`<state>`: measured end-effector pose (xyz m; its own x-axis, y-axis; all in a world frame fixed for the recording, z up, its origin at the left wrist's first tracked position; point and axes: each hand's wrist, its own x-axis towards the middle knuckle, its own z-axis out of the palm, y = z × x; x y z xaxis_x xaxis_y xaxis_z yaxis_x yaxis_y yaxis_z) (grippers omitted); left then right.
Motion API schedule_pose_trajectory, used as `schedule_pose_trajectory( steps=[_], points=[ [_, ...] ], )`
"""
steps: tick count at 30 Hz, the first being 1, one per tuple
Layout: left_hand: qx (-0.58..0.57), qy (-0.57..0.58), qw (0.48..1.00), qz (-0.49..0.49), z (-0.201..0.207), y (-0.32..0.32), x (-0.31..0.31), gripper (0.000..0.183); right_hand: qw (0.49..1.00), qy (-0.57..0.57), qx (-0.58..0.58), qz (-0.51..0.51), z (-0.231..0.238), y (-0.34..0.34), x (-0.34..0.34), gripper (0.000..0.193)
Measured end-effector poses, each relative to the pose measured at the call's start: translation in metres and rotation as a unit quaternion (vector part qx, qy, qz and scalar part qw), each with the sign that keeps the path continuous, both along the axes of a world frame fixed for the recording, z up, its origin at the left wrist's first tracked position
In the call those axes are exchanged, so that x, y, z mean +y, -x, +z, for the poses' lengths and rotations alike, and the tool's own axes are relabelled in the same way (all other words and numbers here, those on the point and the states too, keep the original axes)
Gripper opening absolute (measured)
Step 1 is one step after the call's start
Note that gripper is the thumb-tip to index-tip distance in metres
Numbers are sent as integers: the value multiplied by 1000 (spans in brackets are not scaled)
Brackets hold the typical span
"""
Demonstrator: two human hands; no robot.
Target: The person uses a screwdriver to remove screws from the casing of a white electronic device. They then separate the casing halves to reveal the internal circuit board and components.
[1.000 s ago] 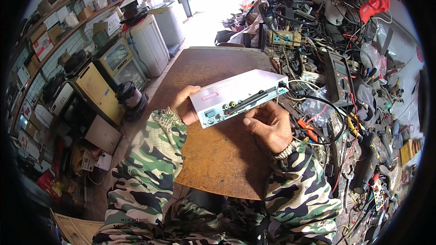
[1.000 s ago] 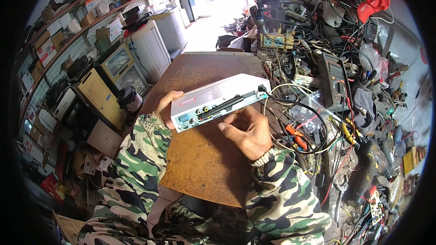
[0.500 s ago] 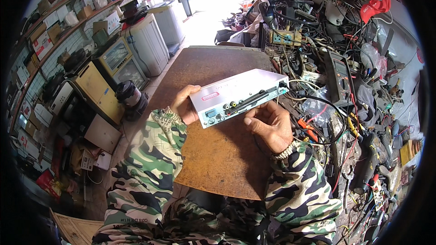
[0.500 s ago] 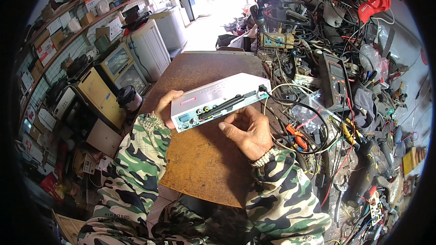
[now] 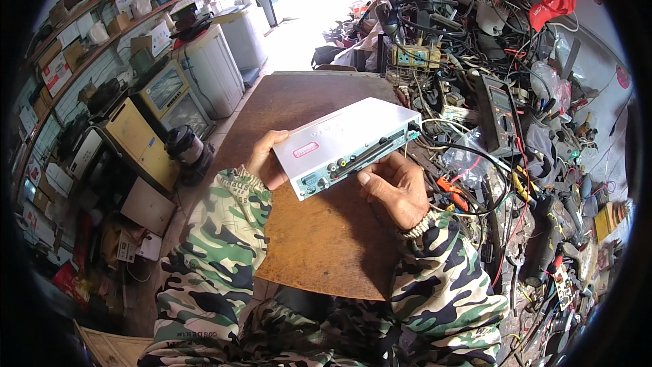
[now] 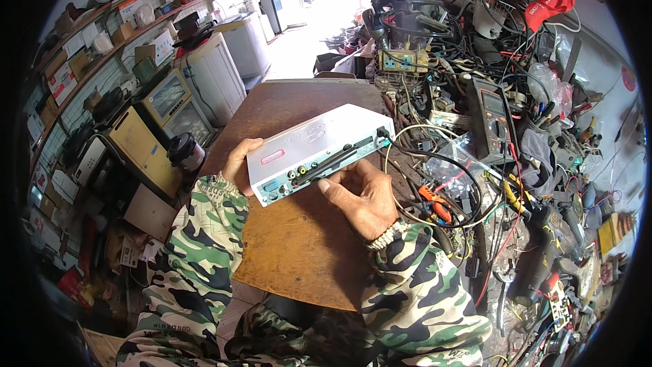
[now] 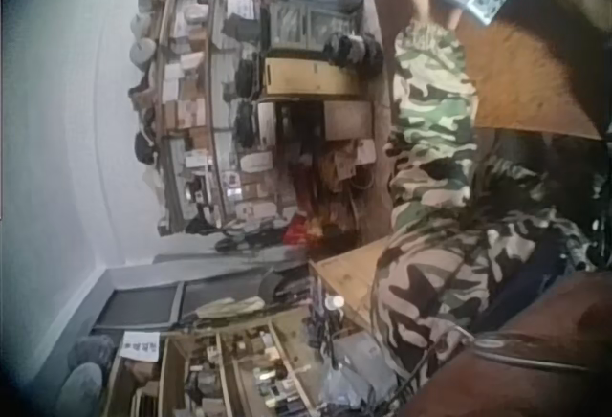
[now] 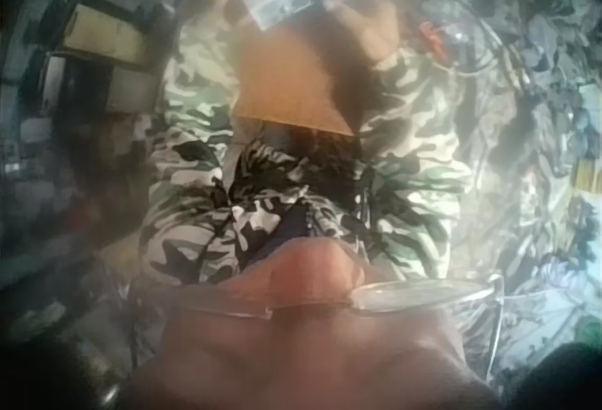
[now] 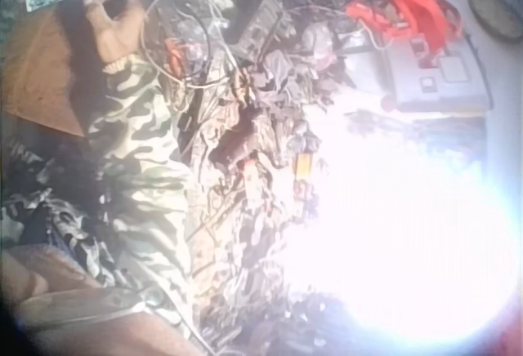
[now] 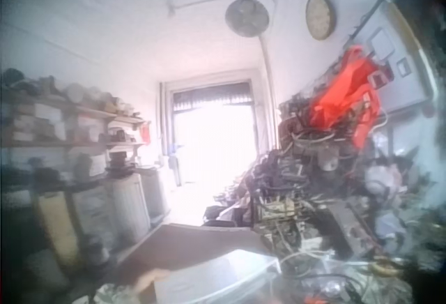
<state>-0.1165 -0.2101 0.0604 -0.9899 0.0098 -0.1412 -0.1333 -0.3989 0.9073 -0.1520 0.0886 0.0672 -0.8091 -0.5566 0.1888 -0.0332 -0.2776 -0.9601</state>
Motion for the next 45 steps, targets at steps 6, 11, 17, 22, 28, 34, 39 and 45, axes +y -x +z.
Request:
schedule_pose_trajectory(
  steps=[6,11,17,22,28,34,39,45],
  points=[
    [27,-28,999,14,-6,5,4,63,997,-40,50,-41,-14,7,-3,24],
    [55,-26,998,6,-14,8,-10,66,999,-33,34,-27,-7,2,-4,26],
    [95,-26,995,-34,2,-8,-6,61,999,23,-19,31,2,1,6,34],
    [136,90,987,-16,19,-52,-5,69,997,-7,-46,69,-1,0,0,41],
    [108,114,988,8,-4,-99,-33,71,962,-229,-14,149,13,-2,-12,51],
    [96,49,994,26,-9,-96,-51,60,934,-263,76,229,-9,-2,-1,45],
    [103,87,991,21,-12,-103,-61,53,896,-281,269,214,-5,-48,-9,46],
    [64,120,990,-28,3,-110,-51,53,829,-369,290,305,42,-104,21,42]
  ],
)
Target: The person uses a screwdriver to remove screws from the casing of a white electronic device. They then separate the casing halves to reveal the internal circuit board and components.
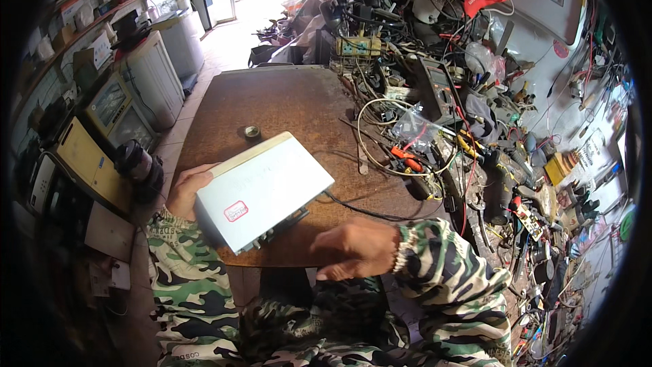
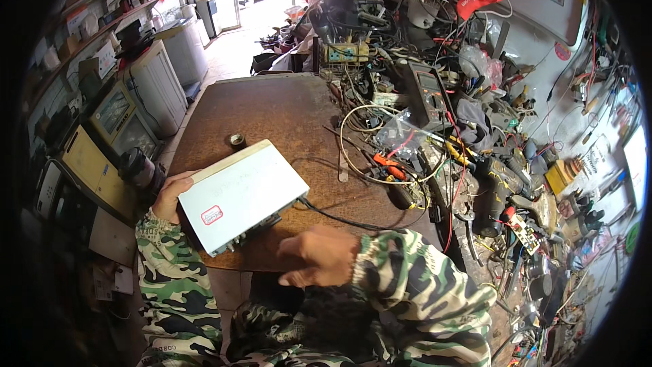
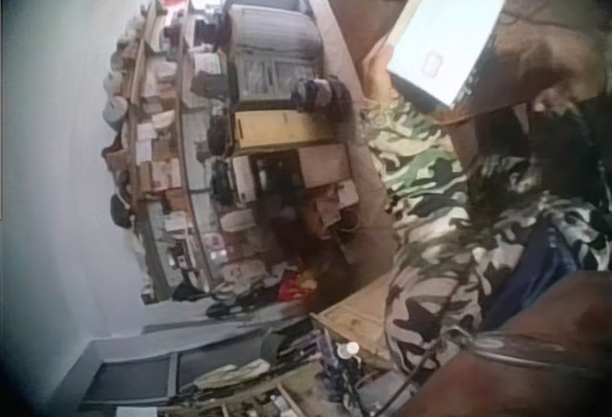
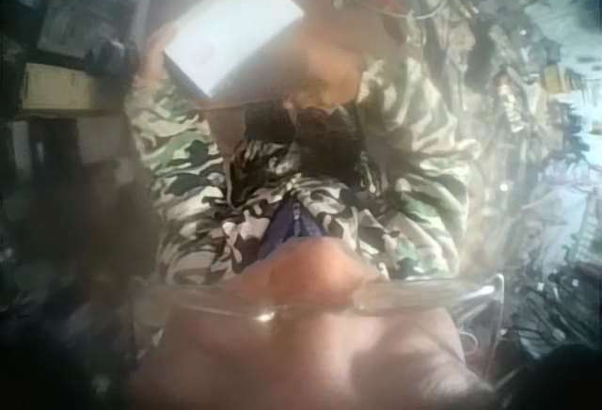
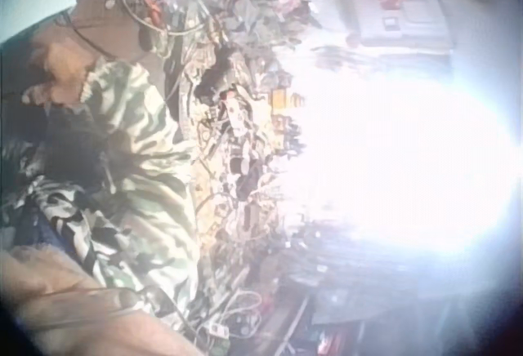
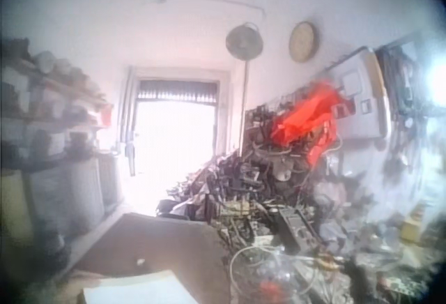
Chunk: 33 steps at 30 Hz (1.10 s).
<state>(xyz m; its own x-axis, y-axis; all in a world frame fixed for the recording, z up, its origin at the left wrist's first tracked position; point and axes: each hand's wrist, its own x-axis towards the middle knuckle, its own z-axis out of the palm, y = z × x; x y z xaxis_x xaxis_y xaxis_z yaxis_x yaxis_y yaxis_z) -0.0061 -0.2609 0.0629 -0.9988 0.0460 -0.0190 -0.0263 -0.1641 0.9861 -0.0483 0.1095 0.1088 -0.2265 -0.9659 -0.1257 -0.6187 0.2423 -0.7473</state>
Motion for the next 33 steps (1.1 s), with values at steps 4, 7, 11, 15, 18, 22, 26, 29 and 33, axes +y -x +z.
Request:
schedule_pose_trajectory(
  steps=[4,7,11,15,18,22,26,29,33],
  points=[
    [-5,45,999,13,-19,11,-3,45,996,56,44,-52,6,-2,33,45],
    [39,156,985,67,-23,8,-9,44,991,41,30,-126,28,13,19,43],
    [32,347,923,163,-29,4,-17,42,974,67,175,-127,35,79,-41,32],
    [138,348,909,184,-39,29,15,33,903,88,342,-246,4,155,-110,39],
    [133,351,907,189,-44,25,8,30,908,-104,364,-179,-16,194,-197,33],
    [126,369,899,201,-33,16,13,26,919,39,321,-226,-82,217,-239,25],
    [117,351,909,189,-32,12,13,25,910,-47,323,-255,-68,205,-235,23],
    [130,363,904,184,-35,17,10,26,917,-33,299,-261,-69,202,-226,23],
    [150,337,916,155,-36,26,13,26,904,-4,330,-271,-64,201,-187,23]
  ],
)
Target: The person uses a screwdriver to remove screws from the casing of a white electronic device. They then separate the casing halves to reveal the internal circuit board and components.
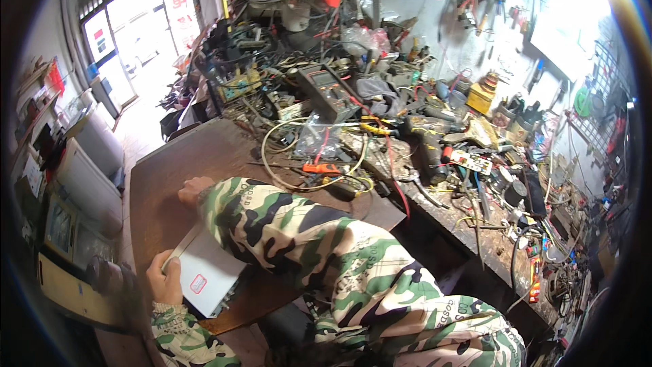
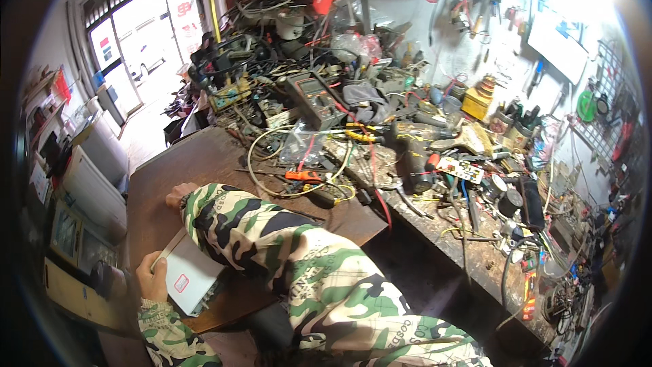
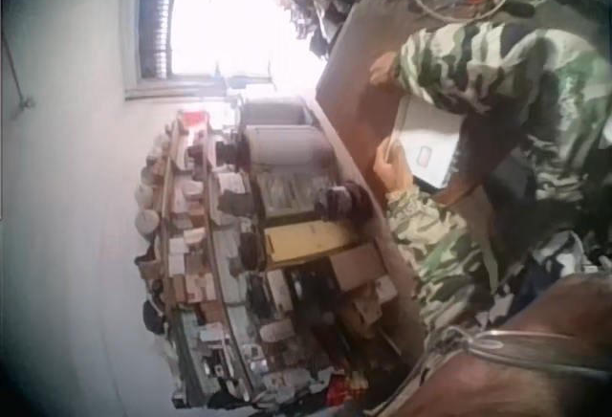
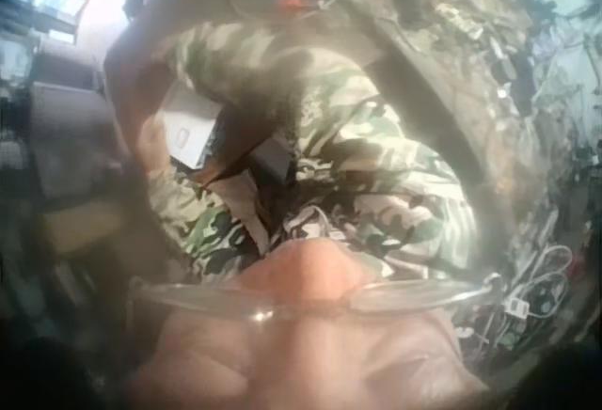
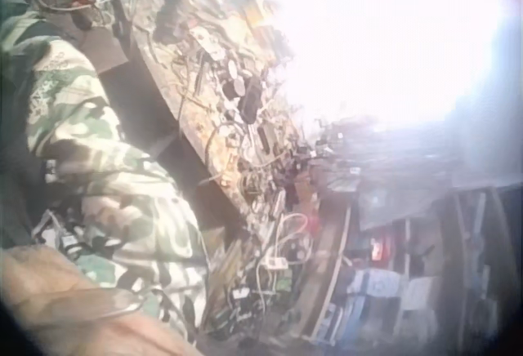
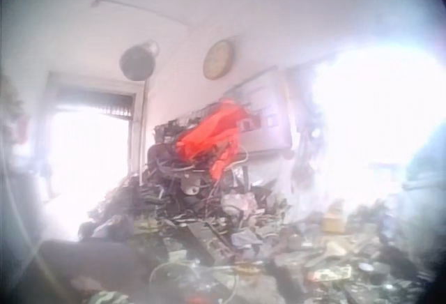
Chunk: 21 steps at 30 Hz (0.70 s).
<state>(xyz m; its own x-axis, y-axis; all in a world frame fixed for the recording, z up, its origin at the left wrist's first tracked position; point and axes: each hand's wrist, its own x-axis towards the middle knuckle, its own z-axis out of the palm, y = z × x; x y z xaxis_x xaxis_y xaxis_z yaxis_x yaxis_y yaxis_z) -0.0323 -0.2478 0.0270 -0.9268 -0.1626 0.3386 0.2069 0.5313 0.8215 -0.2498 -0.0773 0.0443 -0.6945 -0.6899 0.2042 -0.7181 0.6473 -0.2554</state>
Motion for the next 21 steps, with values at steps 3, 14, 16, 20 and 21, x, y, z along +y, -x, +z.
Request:
schedule_pose_trajectory(
  steps=[3,14,16,20,21],
  points=[
    [-5,9,1000,15,-10,-5,-22,28,993,16,114,-35,24,-25,52,23],
    [-33,37,999,-6,-8,-12,-13,43,875,-129,61,-463,131,-261,537,22],
    [-31,30,999,-17,-6,-11,-9,43,820,-141,41,-553,117,-284,590,24],
    [-5,27,1000,-4,-7,-20,-12,43,872,-115,187,-437,81,-273,571,24],
    [-3,23,1000,12,-5,-25,-12,43,893,-138,197,-382,81,-249,546,23]
  ],
)
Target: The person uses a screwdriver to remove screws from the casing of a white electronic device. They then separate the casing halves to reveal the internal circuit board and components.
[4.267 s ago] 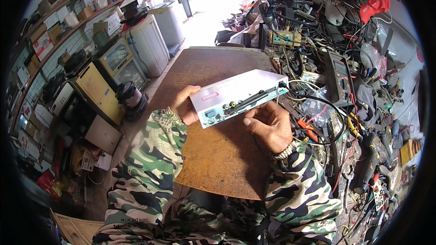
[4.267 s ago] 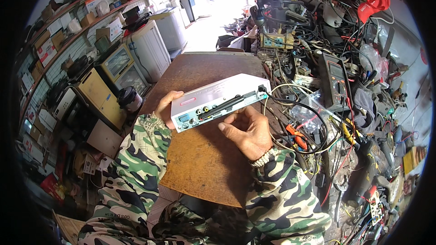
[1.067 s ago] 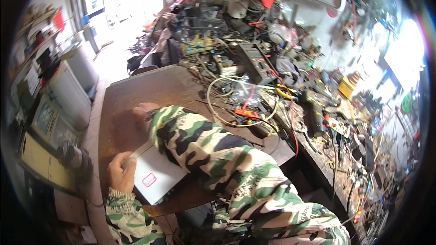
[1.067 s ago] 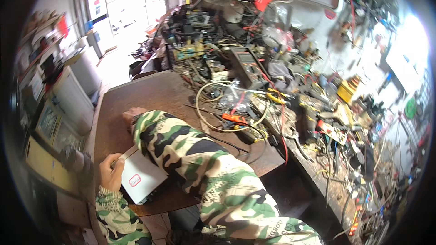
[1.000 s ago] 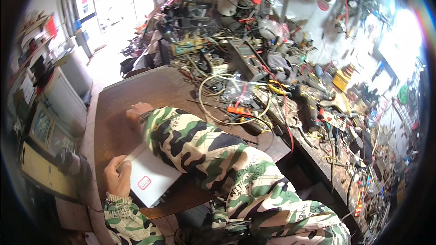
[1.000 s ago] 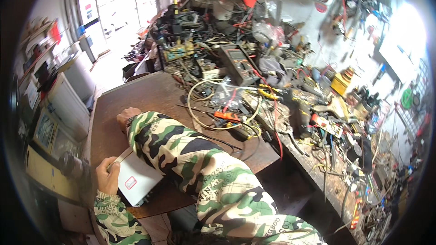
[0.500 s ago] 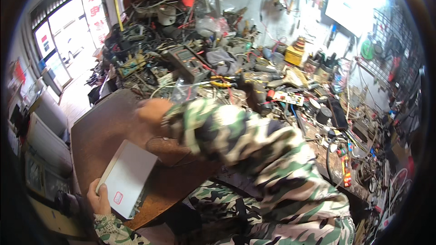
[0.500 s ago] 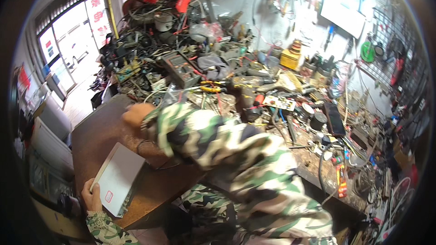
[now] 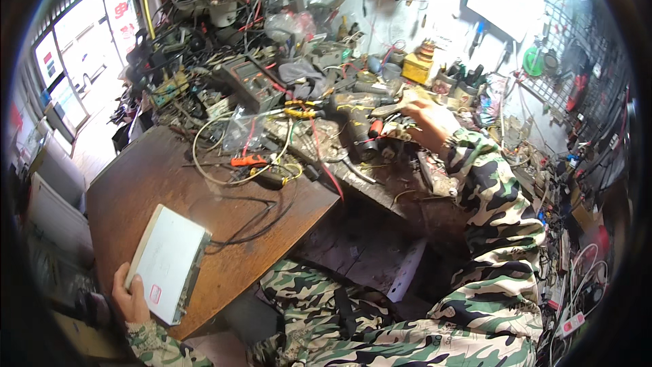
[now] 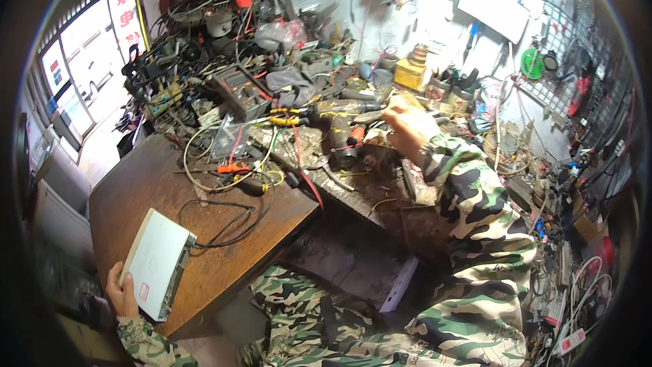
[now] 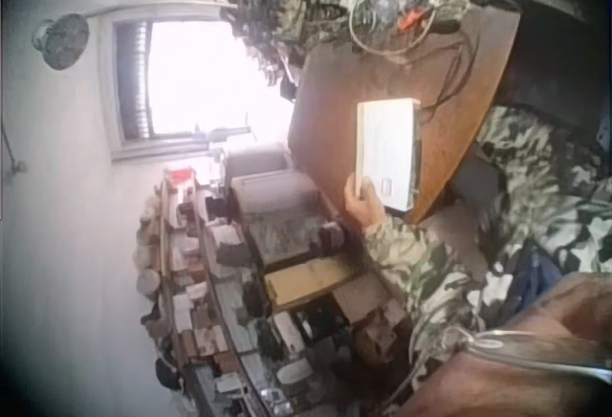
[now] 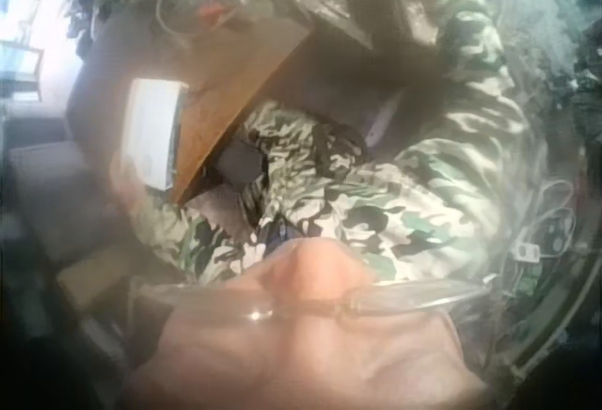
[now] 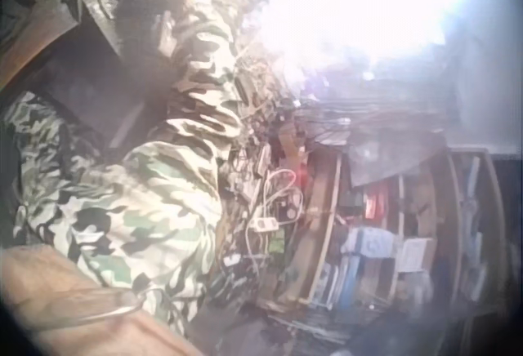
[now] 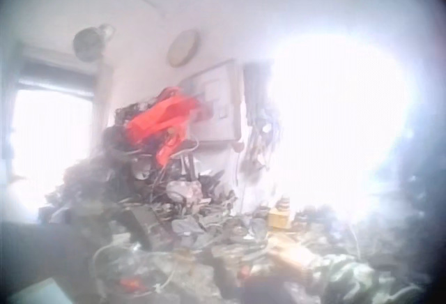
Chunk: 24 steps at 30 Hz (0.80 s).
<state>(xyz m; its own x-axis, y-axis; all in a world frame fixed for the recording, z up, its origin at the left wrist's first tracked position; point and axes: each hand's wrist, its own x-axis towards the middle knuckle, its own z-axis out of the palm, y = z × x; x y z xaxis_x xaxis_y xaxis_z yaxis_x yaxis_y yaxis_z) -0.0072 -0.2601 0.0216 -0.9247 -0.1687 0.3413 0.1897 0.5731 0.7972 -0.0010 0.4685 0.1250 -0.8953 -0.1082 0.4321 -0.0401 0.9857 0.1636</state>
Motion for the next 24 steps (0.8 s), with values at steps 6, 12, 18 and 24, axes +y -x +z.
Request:
schedule_pose_trajectory(
  steps=[6,12,18,24],
  points=[
    [53,132,988,-66,15,7,19,55,980,70,-25,186,-31,46,-5,23],
    [-10,258,964,-60,30,-13,44,77,978,35,-188,78,0,50,-16,30],
    [-89,392,911,-87,55,-33,70,102,966,241,-70,67,51,56,20,17],
    [-114,343,927,-97,54,-25,40,102,812,560,39,161,96,77,-82,30]
  ],
)
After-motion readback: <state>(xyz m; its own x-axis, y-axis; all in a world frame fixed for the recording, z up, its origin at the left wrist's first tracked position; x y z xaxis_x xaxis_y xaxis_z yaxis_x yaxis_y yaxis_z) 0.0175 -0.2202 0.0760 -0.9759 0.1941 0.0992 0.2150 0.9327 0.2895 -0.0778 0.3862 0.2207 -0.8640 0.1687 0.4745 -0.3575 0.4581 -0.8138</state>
